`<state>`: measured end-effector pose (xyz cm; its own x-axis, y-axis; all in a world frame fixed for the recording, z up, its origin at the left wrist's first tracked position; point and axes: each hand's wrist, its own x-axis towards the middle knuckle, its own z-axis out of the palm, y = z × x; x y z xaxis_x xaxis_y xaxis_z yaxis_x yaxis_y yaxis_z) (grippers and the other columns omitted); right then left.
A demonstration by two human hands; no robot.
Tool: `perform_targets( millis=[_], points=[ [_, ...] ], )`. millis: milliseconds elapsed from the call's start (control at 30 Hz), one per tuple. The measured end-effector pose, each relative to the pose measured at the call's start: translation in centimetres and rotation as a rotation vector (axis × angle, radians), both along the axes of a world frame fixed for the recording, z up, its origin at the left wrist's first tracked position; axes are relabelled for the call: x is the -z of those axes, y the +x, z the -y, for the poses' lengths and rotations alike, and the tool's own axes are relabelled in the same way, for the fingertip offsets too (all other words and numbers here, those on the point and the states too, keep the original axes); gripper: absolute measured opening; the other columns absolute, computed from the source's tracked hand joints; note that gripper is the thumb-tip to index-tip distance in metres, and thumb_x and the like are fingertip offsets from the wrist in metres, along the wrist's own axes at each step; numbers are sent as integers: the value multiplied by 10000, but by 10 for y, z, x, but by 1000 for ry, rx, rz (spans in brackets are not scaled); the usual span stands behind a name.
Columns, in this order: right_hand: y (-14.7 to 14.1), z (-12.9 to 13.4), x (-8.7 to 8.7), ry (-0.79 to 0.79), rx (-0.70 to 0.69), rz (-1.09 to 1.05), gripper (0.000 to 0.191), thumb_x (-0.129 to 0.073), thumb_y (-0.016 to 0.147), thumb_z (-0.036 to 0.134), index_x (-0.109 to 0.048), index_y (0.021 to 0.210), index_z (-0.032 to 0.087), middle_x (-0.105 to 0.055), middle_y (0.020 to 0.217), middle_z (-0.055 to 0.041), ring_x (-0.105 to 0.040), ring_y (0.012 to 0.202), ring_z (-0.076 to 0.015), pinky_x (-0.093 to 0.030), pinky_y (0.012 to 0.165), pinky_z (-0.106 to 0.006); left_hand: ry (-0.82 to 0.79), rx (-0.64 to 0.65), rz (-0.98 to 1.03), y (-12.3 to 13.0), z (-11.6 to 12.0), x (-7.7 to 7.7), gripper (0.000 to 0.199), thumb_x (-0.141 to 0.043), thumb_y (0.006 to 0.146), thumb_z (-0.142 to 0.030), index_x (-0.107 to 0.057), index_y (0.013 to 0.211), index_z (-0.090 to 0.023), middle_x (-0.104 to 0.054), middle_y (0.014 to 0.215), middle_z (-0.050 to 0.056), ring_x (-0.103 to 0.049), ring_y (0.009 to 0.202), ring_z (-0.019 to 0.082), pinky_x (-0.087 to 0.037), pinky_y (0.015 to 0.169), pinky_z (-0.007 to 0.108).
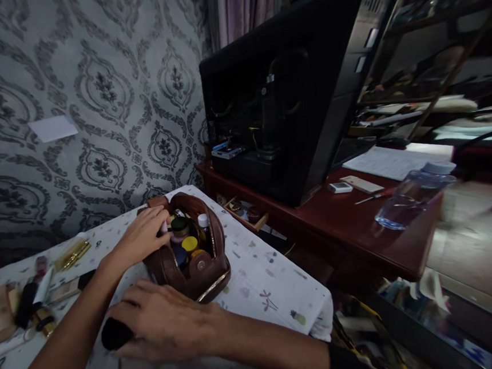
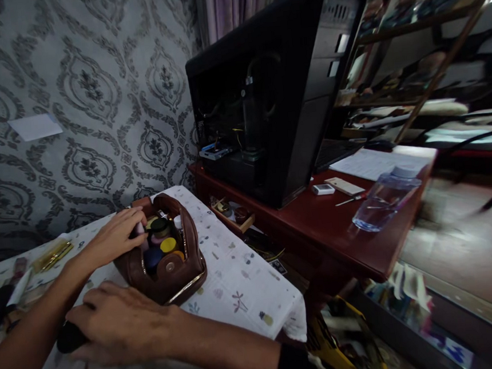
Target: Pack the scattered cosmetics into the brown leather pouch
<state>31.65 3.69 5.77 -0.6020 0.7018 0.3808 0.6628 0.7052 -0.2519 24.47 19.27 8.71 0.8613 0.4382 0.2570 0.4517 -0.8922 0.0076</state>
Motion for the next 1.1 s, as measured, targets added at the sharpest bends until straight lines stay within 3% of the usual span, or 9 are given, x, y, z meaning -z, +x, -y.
perform_targets(
  millis=[267, 467, 600, 733, 900, 1100],
  points=[
    [39, -2, -21, -60, -36, -336, 452, -726, 862, 372, -632, 1202, 91, -683, 1141, -114, -625, 1087, -200, -457, 987, -278, 5, 10, 16, 0, -2, 5, 124, -516, 786, -226, -454, 893, -226, -562, 976, 60, -523, 978, 278, -424, 854, 415],
    [77, -18, -30, -57, 173, -481, 376, -760, 819, 247, -657, 1160, 124, -696, 1141, -112, -648, 1050, -214, -480, 911, -314, -46, 84, 28, -6, -2, 5, 57, -483, 826, -238, -450, 873, -231, -556, 983, 69, -516, 971, 276, -427, 855, 421],
    [90, -31, -35, -41, 344, -312, 331, -727, 830, 183, -650, 1139, 90, -686, 1046, -112, -637, 985, -220, -481, 876, -336, -5, 72, 61, -7, -6, 12, 143, -508, 808, -225, -449, 938, -230, -565, 1065, 85, -504, 1071, 294, -422, 928, 446],
    [89, -42, -35, 2, 451, 13, 288, -685, 852, 161, -629, 1120, 69, -624, 1119, -154, -619, 1027, -256, -501, 849, -352, 9, 53, 59, -6, -6, 14, 154, -499, 808, -217, -448, 952, -227, -563, 1093, 93, -493, 1107, 301, -412, 953, 450],
    [81, -55, -36, -105, 482, 259, 245, -597, 871, 86, -635, 1113, 66, -610, 1157, -172, -658, 1003, -261, -536, 817, -342, -16, 47, 46, -4, -2, 7, 94, -471, 795, -209, -412, 865, -231, -549, 991, 77, -504, 1009, 288, -421, 886, 430],
    [75, -75, -29, -214, 454, 277, 282, -565, 872, 64, -647, 1142, 64, -652, 1163, -185, -652, 1086, -267, -524, 883, -326, -24, 59, 49, -5, -3, 6, 123, -472, 779, -181, -379, 835, -240, -547, 980, 66, -498, 1002, 280, -427, 867, 422]
  ],
)
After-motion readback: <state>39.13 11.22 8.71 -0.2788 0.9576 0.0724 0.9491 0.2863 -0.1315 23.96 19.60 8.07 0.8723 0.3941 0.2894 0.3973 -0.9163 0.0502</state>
